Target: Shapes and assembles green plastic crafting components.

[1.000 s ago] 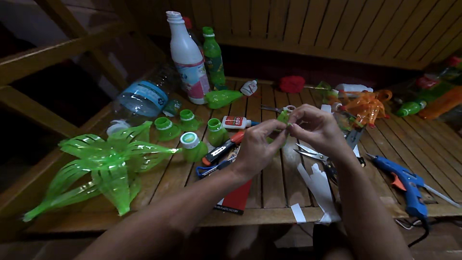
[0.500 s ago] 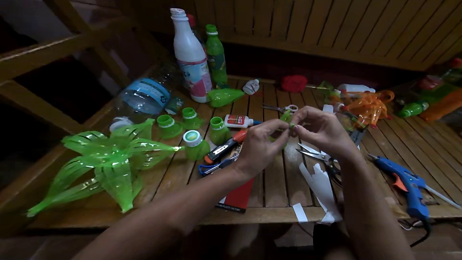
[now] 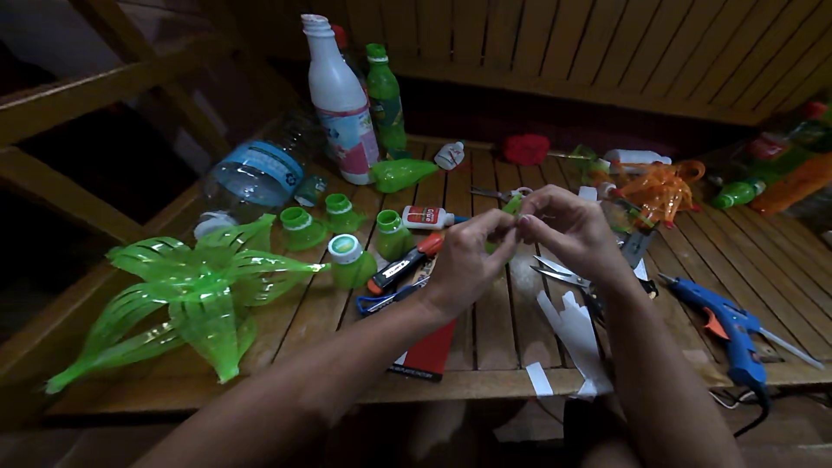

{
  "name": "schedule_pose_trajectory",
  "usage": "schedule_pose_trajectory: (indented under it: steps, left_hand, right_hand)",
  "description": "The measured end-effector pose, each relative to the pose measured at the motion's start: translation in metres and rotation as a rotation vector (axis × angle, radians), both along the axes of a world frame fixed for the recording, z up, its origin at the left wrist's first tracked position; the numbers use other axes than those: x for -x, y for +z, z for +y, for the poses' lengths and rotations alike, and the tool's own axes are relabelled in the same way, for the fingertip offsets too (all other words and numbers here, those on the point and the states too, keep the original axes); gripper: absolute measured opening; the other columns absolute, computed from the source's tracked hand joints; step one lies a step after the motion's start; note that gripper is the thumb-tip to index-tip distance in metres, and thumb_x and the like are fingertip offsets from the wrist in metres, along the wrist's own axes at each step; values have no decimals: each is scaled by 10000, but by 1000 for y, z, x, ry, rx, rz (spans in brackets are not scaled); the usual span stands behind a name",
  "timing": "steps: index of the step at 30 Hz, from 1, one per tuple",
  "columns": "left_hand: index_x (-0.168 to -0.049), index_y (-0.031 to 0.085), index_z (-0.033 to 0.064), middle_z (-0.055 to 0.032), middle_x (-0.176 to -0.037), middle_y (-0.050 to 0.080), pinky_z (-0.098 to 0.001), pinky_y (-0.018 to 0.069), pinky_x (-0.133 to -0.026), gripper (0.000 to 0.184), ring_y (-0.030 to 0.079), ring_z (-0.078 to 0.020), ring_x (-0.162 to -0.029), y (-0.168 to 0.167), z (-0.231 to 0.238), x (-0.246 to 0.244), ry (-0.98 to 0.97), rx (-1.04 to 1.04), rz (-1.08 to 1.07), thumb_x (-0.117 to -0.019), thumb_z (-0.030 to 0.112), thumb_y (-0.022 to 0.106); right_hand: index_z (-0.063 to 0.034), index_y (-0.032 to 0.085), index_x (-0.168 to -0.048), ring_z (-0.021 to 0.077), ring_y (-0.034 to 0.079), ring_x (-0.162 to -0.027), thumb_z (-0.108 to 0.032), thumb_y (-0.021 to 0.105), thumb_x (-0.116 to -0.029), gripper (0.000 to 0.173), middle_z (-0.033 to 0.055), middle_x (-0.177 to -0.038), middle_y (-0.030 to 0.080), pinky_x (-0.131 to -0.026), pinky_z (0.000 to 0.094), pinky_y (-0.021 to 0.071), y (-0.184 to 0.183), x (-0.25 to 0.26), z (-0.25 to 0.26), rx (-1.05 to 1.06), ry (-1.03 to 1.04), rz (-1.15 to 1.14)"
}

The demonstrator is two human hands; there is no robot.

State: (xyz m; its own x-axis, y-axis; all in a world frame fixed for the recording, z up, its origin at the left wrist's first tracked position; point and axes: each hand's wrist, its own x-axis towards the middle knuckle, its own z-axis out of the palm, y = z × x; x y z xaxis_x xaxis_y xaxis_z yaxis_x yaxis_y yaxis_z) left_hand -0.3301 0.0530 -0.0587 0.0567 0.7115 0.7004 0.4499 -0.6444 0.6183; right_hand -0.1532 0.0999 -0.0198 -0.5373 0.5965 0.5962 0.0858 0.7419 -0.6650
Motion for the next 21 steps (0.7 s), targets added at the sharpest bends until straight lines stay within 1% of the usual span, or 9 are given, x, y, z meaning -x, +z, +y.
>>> schedule_pose_trajectory:
  steps: [3, 6, 13, 16, 18, 21]
  left_hand:
    - [-1028, 706, 1, -67, -917, 718, -195, 570, -804, 112, 691, -56, -841, -1, 1, 1, 2, -6, 11, -965, 83, 661]
    - [-1028, 708, -10, -79, -922, 722, -208, 575, -813, 114, 698, -69, -846, 1, 1, 2, -4, -14, 19, -961, 69, 659]
    - [-1041, 715, -20, -81, -949, 722, -183, 560, -835, 120, 688, -55, -875, 5, 1, 2, -21, -56, 10, -964, 41, 647]
    - [-1048, 725, -41, -102, -973, 738, -181, 563, -854, 139, 704, -58, -898, 5, 1, 3, -10, -82, 31, -969, 42, 647]
    - [-1067, 732, -47, -117, -988, 741, -186, 559, -865, 165, 707, -73, -913, 4, 3, 4, 0, -102, 60, -980, 46, 628]
    - [-1139, 722, -47, -135, -1034, 734, -213, 557, -888, 220, 707, -106, -951, 5, 3, 4, 3, -109, 119, -1014, 61, 577]
  right_hand:
    - [4, 656, -992, 39, 653, -754, -9, 623, -949, 56, 46, -988, 649, -677, 186, 590, -1, 2, -2, 9, -21, 3]
    - [8, 658, -988, 32, 651, -762, -14, 626, -945, 58, 48, -992, 652, -685, 183, 585, -1, 3, -2, -11, -40, 5]
    - [-18, 650, -990, 36, 641, -758, -20, 615, -952, 52, 30, -977, 650, -675, 178, 573, 0, 3, -4, 1, -44, 37]
    - [-9, 660, -1002, 15, 641, -788, -21, 621, -953, 63, 19, -986, 651, -709, 169, 572, -2, 4, -2, 2, -55, 51]
    - [-7, 660, -1005, 15, 642, -791, -22, 626, -957, 61, 23, -995, 645, -708, 165, 574, -3, 3, -1, 8, -62, 48]
    - [-9, 652, -999, 22, 641, -779, -26, 631, -951, 56, 21, -976, 648, -700, 176, 574, -3, 2, 3, 24, -60, 68]
